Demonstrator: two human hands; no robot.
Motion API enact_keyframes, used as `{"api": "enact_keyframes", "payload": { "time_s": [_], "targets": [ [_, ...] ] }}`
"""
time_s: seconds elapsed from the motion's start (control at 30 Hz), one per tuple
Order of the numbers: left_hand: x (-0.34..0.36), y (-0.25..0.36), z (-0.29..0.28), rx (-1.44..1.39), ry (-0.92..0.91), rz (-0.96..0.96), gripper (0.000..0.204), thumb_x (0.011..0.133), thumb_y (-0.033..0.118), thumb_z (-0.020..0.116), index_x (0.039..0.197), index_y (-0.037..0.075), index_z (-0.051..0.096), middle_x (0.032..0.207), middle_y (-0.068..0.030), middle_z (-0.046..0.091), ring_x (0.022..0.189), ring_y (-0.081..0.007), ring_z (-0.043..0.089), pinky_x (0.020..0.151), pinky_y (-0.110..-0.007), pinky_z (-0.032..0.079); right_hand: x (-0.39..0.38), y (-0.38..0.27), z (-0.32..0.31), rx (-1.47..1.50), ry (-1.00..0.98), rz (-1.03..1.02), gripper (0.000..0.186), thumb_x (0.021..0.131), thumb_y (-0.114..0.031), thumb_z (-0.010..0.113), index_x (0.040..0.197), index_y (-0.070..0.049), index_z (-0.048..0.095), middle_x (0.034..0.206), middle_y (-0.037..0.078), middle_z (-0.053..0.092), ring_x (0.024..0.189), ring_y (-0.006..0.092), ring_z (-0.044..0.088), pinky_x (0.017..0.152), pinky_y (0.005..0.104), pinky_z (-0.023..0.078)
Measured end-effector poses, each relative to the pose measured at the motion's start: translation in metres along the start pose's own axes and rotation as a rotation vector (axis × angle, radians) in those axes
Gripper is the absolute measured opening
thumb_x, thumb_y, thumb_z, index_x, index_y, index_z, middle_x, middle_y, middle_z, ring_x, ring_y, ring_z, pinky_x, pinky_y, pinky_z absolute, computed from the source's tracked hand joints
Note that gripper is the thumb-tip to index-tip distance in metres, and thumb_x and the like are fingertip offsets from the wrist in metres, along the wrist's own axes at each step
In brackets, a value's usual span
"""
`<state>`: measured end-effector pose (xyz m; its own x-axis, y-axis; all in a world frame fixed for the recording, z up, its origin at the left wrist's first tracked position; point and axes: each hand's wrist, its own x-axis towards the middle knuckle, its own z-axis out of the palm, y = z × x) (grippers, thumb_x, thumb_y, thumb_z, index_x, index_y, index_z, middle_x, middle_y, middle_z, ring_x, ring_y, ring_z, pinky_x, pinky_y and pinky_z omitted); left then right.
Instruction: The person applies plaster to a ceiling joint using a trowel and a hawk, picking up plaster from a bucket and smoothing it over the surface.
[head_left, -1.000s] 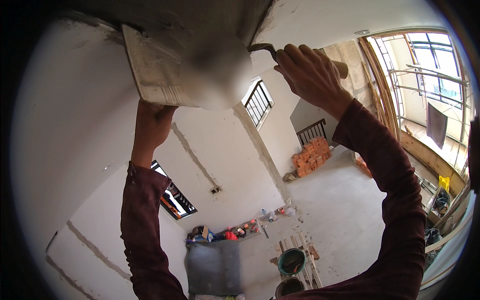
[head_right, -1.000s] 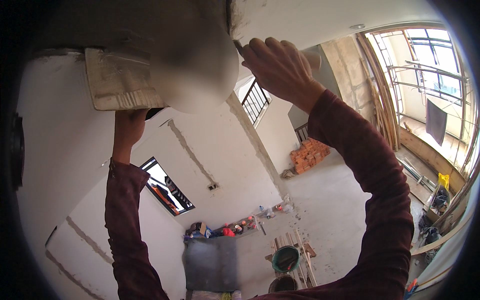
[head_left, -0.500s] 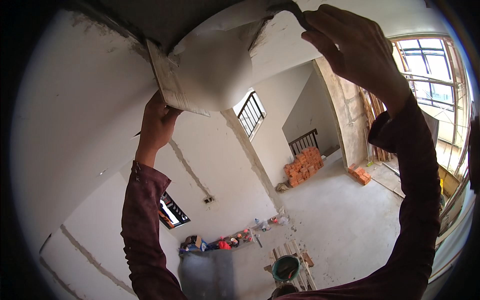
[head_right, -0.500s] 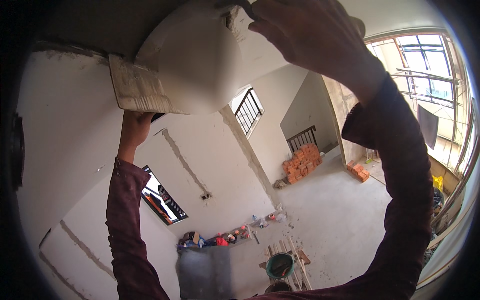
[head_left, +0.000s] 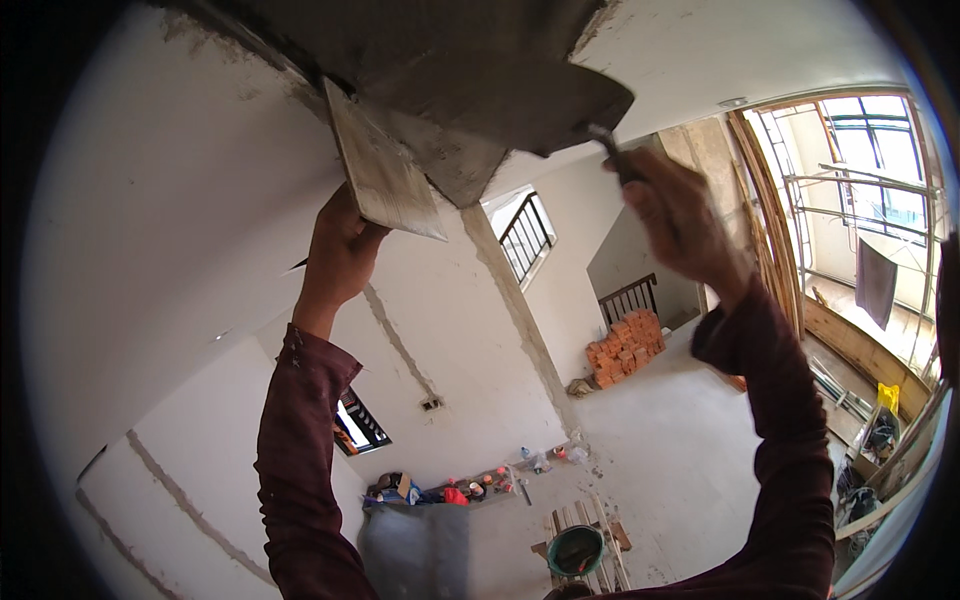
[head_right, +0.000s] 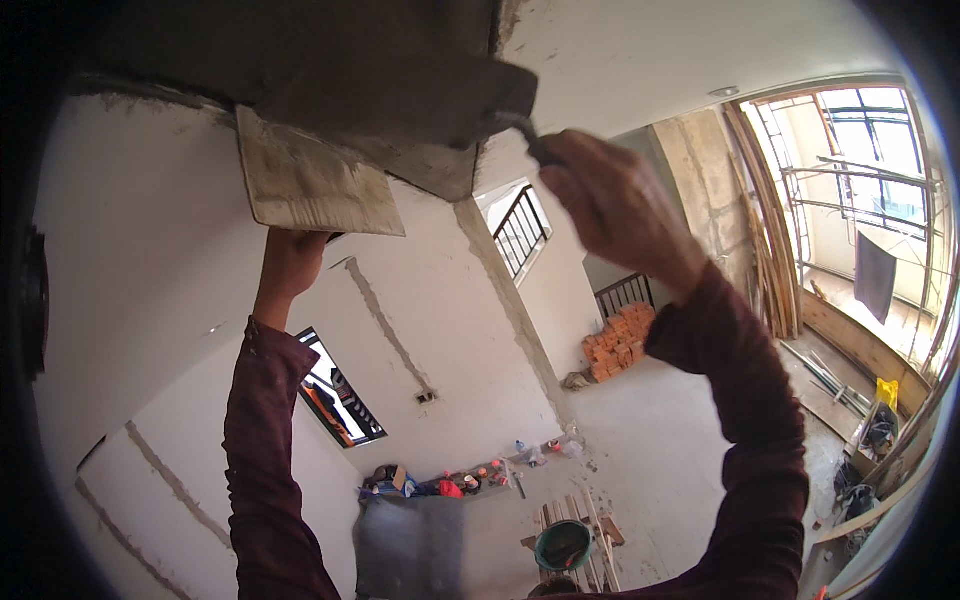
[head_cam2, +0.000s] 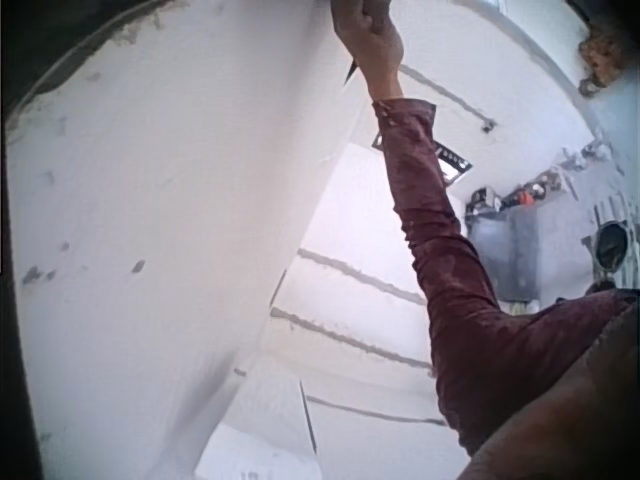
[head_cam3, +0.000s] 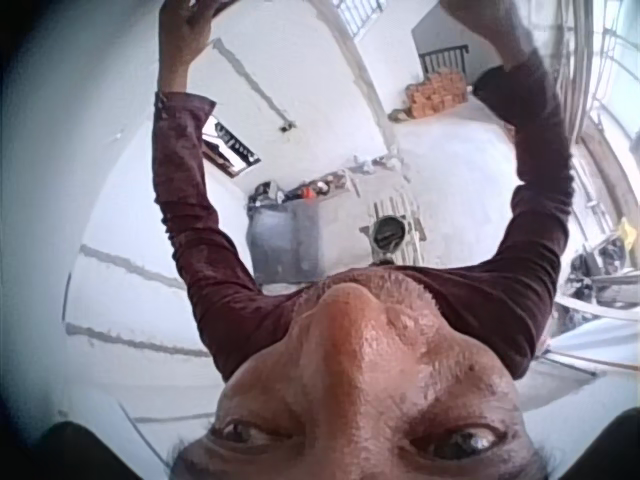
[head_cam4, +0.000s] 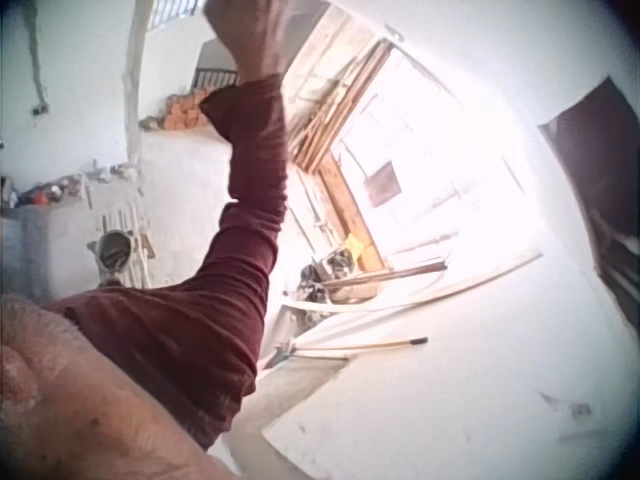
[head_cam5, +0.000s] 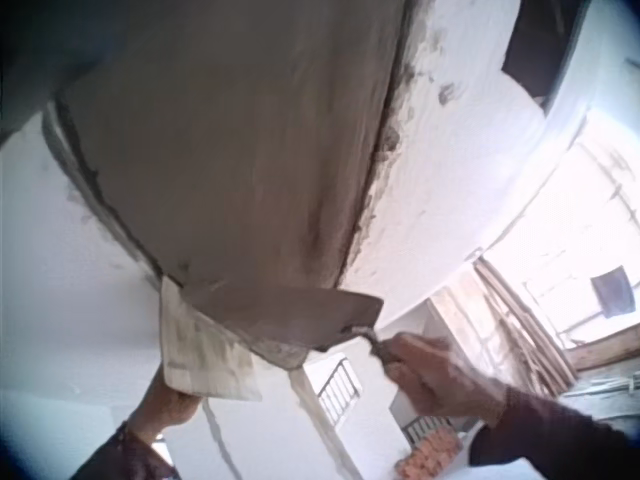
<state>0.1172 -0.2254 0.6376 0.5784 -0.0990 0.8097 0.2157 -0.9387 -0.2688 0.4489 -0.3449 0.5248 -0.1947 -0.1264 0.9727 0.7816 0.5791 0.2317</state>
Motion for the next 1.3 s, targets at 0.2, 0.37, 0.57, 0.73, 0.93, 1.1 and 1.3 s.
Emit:
{"api": "enact_keyframes", "payload": {
  "time_s": [0.2, 0.37, 0.57, 0.73, 0.93, 1.1, 1.3],
  "targets": [
    [-0.002, 0.004, 0.003, -0.001, 0.000, -0.006, 0.020, 0.095, 0.004, 0.061, 0.114, -0.002, 0.064, 0.116, -0.0130, 0.065, 0.104, -0.0213, 0.064, 0.090, -0.034, 0.051, 0.015, 0.018, 0.084, 0.186, 0.126, -0.054, 0.029, 0.105, -0.021, 0.049, 0.109, 0.007, 0.059, 0.074, 0.011, 0.051, 0.060, 0.0217, 0.050, 0.057, 0.0368, 0.043],
    [-0.001, 0.005, 0.006, 0.025, 0.014, -0.040, 0.020, 0.092, 0.002, 0.062, 0.111, 0.000, 0.066, 0.114, -0.0133, 0.067, 0.104, -0.0232, 0.065, 0.091, -0.033, 0.050, 0.017, 0.042, 0.116, 0.171, 0.155, 0.013, 0.016, 0.100, -0.014, 0.055, 0.100, 0.002, 0.055, 0.074, 0.015, 0.052, 0.060, 0.0322, 0.052, 0.057, 0.0428, 0.043],
    [-0.005, 0.001, 0.001, 0.184, 0.019, -0.014, 0.019, 0.090, 0.005, 0.065, 0.109, -0.001, 0.067, 0.110, -0.0151, 0.069, 0.103, -0.0257, 0.066, 0.091, -0.035, 0.049, -0.032, 0.059, 0.107, 0.087, 0.062, 0.096, 0.015, 0.100, -0.012, 0.054, 0.104, 0.001, 0.058, 0.073, 0.014, 0.054, 0.059, 0.0306, 0.052, 0.057, 0.0419, 0.044],
    [-0.014, -0.019, -0.001, 0.331, 0.035, -0.018, 0.025, 0.089, 0.009, 0.069, 0.112, -0.001, 0.067, 0.109, -0.0172, 0.070, 0.102, -0.0311, 0.066, 0.091, -0.039, 0.049, 0.001, 0.047, 0.076, 0.154, 0.102, -0.051, 0.018, 0.101, -0.012, 0.051, 0.108, 0.004, 0.059, 0.072, 0.014, 0.053, 0.058, 0.0279, 0.052, 0.056, 0.0404, 0.042],
    [-0.023, -0.022, -0.006, 0.447, 0.060, -0.089, 0.034, 0.093, 0.019, 0.068, 0.120, 0.000, 0.064, 0.121, -0.0186, 0.066, 0.112, -0.0347, 0.062, 0.098, -0.044, 0.046, 0.019, 0.068, 0.112, 0.139, 0.103, -0.080, 0.014, 0.100, -0.014, 0.056, 0.102, 0.000, 0.054, 0.075, 0.016, 0.058, 0.061, 0.0350, 0.059, 0.056, 0.0445, 0.046],
    [-0.034, -0.049, -0.026, 0.794, -0.015, 0.126, 0.038, 0.094, 0.018, 0.065, 0.131, 0.008, 0.059, 0.132, -0.0166, 0.059, 0.121, -0.0369, 0.056, 0.103, -0.047, 0.042, 0.006, 0.101, 0.159, 0.117, 0.106, -0.064, 0.016, 0.098, -0.014, 0.059, 0.105, 0.000, 0.053, 0.078, 0.017, 0.062, 0.064, 0.0361, 0.061, 0.057, 0.0458, 0.047],
    [-0.038, -0.062, -0.038, 1.123, -0.094, 0.415, 0.042, 0.093, 0.009, 0.061, 0.134, 0.017, 0.057, 0.134, -0.0133, 0.056, 0.124, -0.0380, 0.052, 0.103, -0.052, 0.042, -0.013, 0.131, 0.196, 0.085, 0.066, 0.045, 0.016, 0.096, -0.014, 0.061, 0.106, -0.002, 0.055, 0.085, 0.017, 0.064, 0.068, 0.0387, 0.062, 0.059, 0.0462, 0.049]
  ]
}}
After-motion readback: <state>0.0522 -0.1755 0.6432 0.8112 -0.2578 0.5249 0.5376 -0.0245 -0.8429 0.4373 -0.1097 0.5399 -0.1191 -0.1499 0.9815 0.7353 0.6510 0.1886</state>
